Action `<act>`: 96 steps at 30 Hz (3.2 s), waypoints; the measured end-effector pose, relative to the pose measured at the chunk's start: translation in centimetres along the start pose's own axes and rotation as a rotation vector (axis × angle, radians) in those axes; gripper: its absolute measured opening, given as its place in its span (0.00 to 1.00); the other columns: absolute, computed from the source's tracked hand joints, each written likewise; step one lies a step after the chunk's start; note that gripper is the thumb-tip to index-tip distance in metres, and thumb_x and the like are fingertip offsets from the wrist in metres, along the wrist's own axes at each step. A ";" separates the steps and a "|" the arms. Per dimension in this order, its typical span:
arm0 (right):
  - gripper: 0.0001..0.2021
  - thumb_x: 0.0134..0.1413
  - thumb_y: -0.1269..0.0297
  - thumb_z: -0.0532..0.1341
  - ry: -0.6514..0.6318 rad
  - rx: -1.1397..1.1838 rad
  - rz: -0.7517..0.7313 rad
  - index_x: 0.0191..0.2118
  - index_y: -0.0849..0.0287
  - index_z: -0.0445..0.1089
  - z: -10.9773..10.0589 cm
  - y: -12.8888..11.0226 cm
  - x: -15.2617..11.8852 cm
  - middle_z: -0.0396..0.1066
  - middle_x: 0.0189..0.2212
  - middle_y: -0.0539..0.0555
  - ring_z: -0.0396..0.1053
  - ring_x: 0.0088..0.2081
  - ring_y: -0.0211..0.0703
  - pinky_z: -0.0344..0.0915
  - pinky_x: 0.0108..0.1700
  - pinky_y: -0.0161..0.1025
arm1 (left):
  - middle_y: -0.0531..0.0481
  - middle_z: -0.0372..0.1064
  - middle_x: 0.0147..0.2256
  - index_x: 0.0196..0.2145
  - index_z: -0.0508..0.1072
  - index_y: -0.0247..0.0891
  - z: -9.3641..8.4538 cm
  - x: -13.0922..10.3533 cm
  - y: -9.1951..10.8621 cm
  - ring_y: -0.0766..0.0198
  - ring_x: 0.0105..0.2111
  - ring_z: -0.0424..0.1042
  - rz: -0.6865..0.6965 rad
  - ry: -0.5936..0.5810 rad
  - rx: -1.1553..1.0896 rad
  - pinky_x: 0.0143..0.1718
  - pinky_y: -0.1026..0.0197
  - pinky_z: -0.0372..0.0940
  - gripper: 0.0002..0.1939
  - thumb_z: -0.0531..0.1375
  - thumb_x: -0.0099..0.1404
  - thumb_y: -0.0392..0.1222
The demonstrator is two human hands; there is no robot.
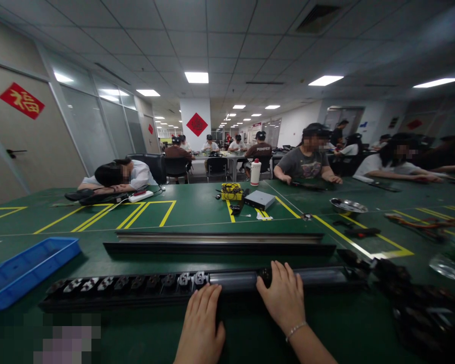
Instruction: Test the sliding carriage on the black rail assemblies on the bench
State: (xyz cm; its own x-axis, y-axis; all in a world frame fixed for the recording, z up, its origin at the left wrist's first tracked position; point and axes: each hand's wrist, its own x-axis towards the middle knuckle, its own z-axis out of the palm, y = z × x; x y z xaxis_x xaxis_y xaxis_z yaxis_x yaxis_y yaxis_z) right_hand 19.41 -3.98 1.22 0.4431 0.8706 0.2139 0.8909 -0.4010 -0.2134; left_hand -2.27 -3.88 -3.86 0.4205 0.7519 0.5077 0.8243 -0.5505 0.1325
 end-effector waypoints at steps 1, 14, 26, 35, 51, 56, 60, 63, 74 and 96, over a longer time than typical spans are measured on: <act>0.33 0.52 0.51 0.45 0.001 0.000 -0.002 0.58 0.69 0.59 0.0 0.0 0.0 0.57 0.59 0.59 0.45 0.62 0.54 0.37 0.61 0.53 | 0.49 0.61 0.55 0.58 0.56 0.41 0.0 0.0 0.1 0.57 0.56 0.58 -0.002 0.002 0.001 0.57 0.50 0.54 0.33 0.51 0.53 0.31; 0.31 0.52 0.53 0.45 -0.023 0.026 -0.019 0.57 0.66 0.61 -0.8 0.4 0.2 0.59 0.58 0.58 0.48 0.61 0.52 0.38 0.61 0.55 | 0.48 0.62 0.55 0.57 0.58 0.40 -0.3 0.3 0.4 0.57 0.56 0.59 -0.025 -0.005 0.000 0.57 0.49 0.54 0.32 0.51 0.52 0.31; 0.32 0.52 0.51 0.46 -0.021 0.035 0.006 0.58 0.65 0.60 -0.5 1.0 0.4 0.56 0.60 0.58 0.47 0.61 0.50 0.36 0.62 0.52 | 0.48 0.62 0.55 0.57 0.58 0.41 -0.7 0.4 0.5 0.57 0.56 0.59 -0.041 -0.063 -0.017 0.57 0.49 0.54 0.33 0.51 0.53 0.32; 0.32 0.51 0.52 0.46 -0.003 0.033 0.012 0.58 0.66 0.60 -0.2 1.1 0.5 0.58 0.58 0.58 0.47 0.61 0.51 0.36 0.62 0.51 | 0.50 0.62 0.55 0.57 0.58 0.42 -0.4 0.2 0.4 0.57 0.56 0.59 -0.028 -0.004 -0.014 0.57 0.50 0.54 0.33 0.51 0.52 0.31; 0.30 0.51 0.55 0.47 0.010 0.054 0.012 0.57 0.66 0.61 -0.5 1.3 0.5 0.60 0.57 0.58 0.48 0.61 0.49 0.39 0.61 0.51 | 0.49 0.62 0.55 0.58 0.58 0.41 -0.5 0.2 0.4 0.57 0.56 0.59 -0.029 -0.025 -0.028 0.57 0.49 0.53 0.33 0.51 0.53 0.31; 0.30 0.52 0.55 0.47 0.003 0.064 0.007 0.57 0.65 0.61 -0.4 1.5 0.6 0.60 0.57 0.58 0.49 0.61 0.49 0.39 0.61 0.51 | 0.49 0.63 0.54 0.57 0.58 0.42 -0.3 0.3 0.4 0.57 0.56 0.59 -0.024 0.002 -0.025 0.57 0.50 0.53 0.33 0.51 0.52 0.31; 0.29 0.51 0.55 0.47 0.011 0.068 0.002 0.56 0.65 0.62 -0.4 1.7 0.7 0.61 0.57 0.59 0.51 0.60 0.49 0.39 0.61 0.51 | 0.49 0.63 0.54 0.57 0.58 0.41 -0.4 0.3 0.4 0.57 0.55 0.59 -0.009 0.029 -0.018 0.57 0.50 0.53 0.32 0.51 0.52 0.31; 0.30 0.51 0.54 0.47 0.017 0.067 0.005 0.57 0.65 0.61 -0.4 1.7 0.6 0.60 0.57 0.58 0.51 0.60 0.49 0.39 0.61 0.50 | 0.49 0.62 0.54 0.57 0.57 0.41 -0.4 0.3 0.5 0.57 0.55 0.59 -0.012 0.026 -0.019 0.57 0.50 0.54 0.32 0.51 0.53 0.31; 0.31 0.50 0.53 0.47 0.037 0.050 0.029 0.58 0.64 0.60 0.1 2.1 0.8 0.59 0.57 0.57 0.48 0.61 0.49 0.38 0.61 0.51 | 0.48 0.62 0.55 0.57 0.58 0.41 -0.5 0.3 0.4 0.57 0.56 0.59 -0.026 -0.020 -0.023 0.57 0.49 0.53 0.32 0.51 0.53 0.31; 0.34 0.50 0.49 0.46 -0.018 0.002 0.069 0.59 0.64 0.59 -0.3 3.3 1.2 0.53 0.61 0.58 0.43 0.63 0.52 0.37 0.61 0.53 | 0.49 0.62 0.55 0.57 0.58 0.41 -0.3 0.1 0.3 0.57 0.56 0.58 -0.021 -0.005 -0.023 0.58 0.50 0.53 0.33 0.51 0.53 0.31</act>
State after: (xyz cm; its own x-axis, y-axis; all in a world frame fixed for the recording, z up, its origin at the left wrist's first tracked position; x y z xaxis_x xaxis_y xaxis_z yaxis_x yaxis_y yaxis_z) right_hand 22.95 -4.37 1.08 0.5011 0.8462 0.1812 0.8582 -0.4592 -0.2293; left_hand -2.09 -4.05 -3.52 0.4048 0.7652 0.5007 0.8239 -0.5427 0.1632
